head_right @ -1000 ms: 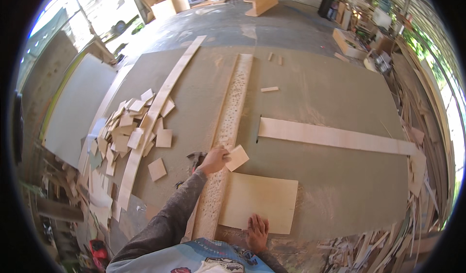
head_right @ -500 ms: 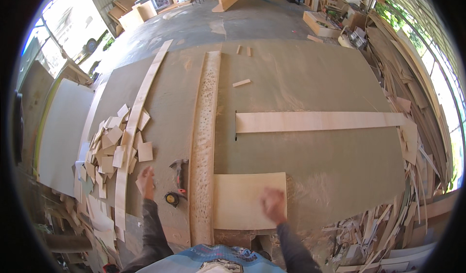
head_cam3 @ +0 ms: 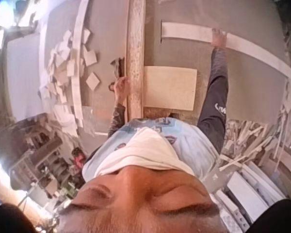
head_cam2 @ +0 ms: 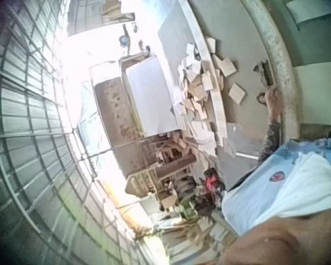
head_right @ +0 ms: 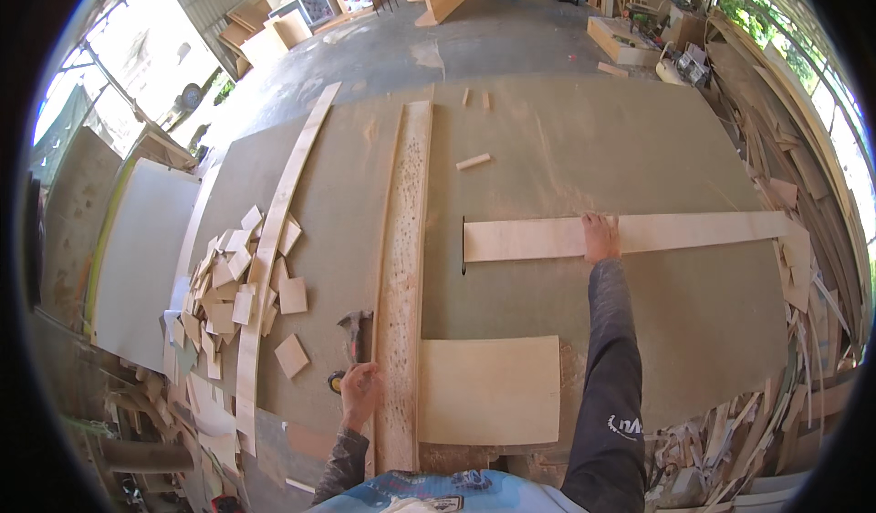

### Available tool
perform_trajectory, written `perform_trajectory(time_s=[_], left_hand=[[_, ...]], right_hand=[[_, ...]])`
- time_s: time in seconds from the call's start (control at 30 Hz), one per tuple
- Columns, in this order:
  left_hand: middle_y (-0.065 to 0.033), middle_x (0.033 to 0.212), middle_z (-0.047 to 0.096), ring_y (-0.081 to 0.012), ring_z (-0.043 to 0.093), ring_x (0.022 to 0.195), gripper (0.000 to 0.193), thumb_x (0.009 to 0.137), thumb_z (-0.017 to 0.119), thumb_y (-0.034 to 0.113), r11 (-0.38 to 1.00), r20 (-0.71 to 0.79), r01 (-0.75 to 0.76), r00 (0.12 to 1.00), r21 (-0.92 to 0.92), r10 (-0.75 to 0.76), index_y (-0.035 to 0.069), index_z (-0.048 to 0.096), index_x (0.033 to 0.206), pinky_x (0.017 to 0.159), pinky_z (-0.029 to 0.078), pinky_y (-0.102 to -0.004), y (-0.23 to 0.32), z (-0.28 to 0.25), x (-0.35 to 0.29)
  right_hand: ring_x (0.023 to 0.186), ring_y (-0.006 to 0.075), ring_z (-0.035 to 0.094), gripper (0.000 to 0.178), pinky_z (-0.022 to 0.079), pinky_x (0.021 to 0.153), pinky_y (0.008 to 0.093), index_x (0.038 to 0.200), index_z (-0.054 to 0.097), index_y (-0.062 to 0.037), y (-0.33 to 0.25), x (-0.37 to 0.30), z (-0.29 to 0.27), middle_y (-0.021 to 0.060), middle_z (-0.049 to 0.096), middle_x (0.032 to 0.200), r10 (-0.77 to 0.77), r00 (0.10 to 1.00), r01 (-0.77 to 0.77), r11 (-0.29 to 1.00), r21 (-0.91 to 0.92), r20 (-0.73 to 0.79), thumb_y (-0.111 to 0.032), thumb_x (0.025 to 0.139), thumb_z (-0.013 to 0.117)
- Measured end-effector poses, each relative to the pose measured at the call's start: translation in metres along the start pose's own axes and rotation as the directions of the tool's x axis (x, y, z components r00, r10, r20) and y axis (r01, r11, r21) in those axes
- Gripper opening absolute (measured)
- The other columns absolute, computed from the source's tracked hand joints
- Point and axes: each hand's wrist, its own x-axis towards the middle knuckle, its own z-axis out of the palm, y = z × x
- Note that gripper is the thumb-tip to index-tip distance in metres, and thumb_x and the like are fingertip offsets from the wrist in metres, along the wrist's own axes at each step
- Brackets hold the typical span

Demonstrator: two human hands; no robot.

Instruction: The person positions several wooden boards on a table saw and uses the saw to cut the boards.

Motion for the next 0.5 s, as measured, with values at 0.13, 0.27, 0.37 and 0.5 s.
perform_trajectory(time_s=[0.13, 0.27, 0.37, 0.5], left_hand=[[-0.0080, 0.102, 0.068, -0.0185, 0.065, 0.089, 0.022, 0.086, 0.073, 0.008, 0.999, -0.001, 0.026, 1.000, 0.026, -0.026, 0.003, 0.073, 0.107, 0.076, 0.050, -0.0297, 0.003, -0.007, -0.006], [-0.0083, 0.104, 0.068, -0.0191, 0.065, 0.093, 0.021, 0.088, 0.071, 0.008, 0.993, -0.026, -0.117, 0.993, 0.012, 0.117, 0.002, 0.073, 0.108, 0.075, 0.050, -0.0298, 0.007, 0.008, -0.012], [-0.0102, 0.104, 0.067, -0.0212, 0.065, 0.095, 0.027, 0.086, 0.072, 0.008, 0.971, 0.021, -0.232, 0.973, 0.052, 0.231, 0.004, 0.070, 0.113, 0.075, 0.052, -0.0339, 0.019, 0.032, -0.014], [-0.0100, 0.106, 0.066, -0.0191, 0.066, 0.096, 0.034, 0.088, 0.073, 0.011, 0.974, 0.091, -0.026, 0.995, -0.223, 0.048, 0.003, 0.067, 0.121, 0.073, 0.051, -0.0284, 0.046, 0.064, 0.002]], right_hand=[[0.140, 0.0256, 0.044, 0.092, 0.014, 0.124, 0.0607, 0.140, 0.049, -0.0135, 0.022, -0.038, -0.025, 0.0050, 0.052, 0.143, -0.085, 0.996, 0.085, 0.996, -0.007, 0.004, -0.015, 0.056, 0.088], [0.135, 0.0252, 0.049, 0.090, 0.023, 0.118, 0.0599, 0.134, 0.055, -0.0138, 0.048, -0.093, -0.035, 0.0063, 0.056, 0.136, -0.191, 0.982, 0.189, 0.974, 0.125, 0.000, -0.022, 0.050, 0.088], [0.129, 0.0252, 0.052, 0.087, 0.029, 0.110, 0.0554, 0.129, 0.060, -0.0130, 0.038, -0.125, -0.042, 0.0068, 0.058, 0.131, -0.274, 0.960, 0.280, 0.947, 0.160, -0.057, -0.027, 0.048, 0.087], [0.122, 0.0261, 0.055, 0.083, 0.033, 0.102, 0.0509, 0.126, 0.063, -0.0122, 0.003, -0.145, -0.054, 0.0067, 0.060, 0.127, -0.352, 0.932, 0.361, 0.906, 0.221, -0.082, -0.030, 0.048, 0.085]])
